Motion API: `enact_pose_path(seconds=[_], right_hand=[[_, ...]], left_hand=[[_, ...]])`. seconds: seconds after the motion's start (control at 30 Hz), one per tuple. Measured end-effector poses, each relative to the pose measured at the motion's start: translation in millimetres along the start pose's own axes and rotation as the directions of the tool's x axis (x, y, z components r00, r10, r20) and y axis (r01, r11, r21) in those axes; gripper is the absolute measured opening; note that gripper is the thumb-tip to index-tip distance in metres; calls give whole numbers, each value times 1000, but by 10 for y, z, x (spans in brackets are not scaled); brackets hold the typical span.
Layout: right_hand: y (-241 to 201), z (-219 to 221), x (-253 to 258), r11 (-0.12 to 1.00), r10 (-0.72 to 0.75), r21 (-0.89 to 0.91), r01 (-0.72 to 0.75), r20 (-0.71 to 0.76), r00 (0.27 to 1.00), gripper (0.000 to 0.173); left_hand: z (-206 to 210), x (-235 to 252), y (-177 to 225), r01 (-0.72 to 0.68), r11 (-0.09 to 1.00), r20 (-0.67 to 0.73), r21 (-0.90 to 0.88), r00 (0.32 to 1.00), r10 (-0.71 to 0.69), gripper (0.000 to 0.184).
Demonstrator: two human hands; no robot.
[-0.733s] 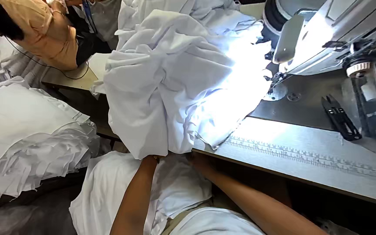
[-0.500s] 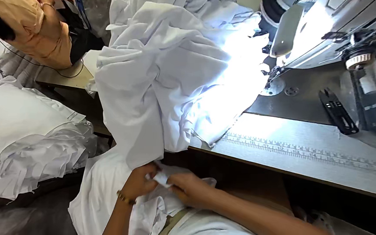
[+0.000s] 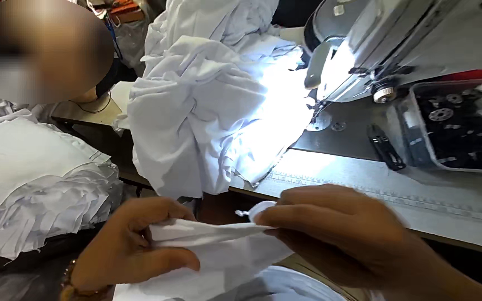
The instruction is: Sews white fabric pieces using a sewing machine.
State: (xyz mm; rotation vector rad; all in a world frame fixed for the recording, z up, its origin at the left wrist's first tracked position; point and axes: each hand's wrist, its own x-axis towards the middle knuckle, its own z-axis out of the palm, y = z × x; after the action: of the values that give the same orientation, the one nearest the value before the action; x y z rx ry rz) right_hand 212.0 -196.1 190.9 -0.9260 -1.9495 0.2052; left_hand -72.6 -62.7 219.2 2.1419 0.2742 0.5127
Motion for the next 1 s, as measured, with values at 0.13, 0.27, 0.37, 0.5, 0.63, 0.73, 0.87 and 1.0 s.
enact_pose_path(seconds=[0.13,0.27,0.37,0.5,0.63,0.73,0.87,1.0], right_hand=[[-275,-547,-166,977,136,-148,-151,-109,985,20],[-115,-689,-598,908,283,-225,-353,-294,913,20],[230,-603,-972,725,444,-389,-569,-367,817,28],[618,-424,-1361,559,616,-444,-700,-343,709,27],[680,-368,-1415,485,672,-497,-719,-314,670,26],[712,-387,-1392,485,677,-526,-699,-280,680,25],[732,-410,-1414,487,674,-540,-687,-268,688,25],[731,-396,-1440,495,663,-528,-690,-284,693,26]], left_hand=[[15,633,321,-73,995,-25,-64,997,72,29],[398,1331,186,-80,986,-48,145,995,88,13],[1020,1864,-289,121,977,-20,176,993,-119,17],[1829,2192,-745,357,828,-8,433,920,-392,24],[2104,2182,-805,296,670,-163,681,953,-255,21],[2156,2172,-765,260,595,-222,761,965,-137,13],[2248,2180,-570,253,509,-138,823,958,-252,16],[2417,2014,-447,201,370,-113,907,963,-245,38]])
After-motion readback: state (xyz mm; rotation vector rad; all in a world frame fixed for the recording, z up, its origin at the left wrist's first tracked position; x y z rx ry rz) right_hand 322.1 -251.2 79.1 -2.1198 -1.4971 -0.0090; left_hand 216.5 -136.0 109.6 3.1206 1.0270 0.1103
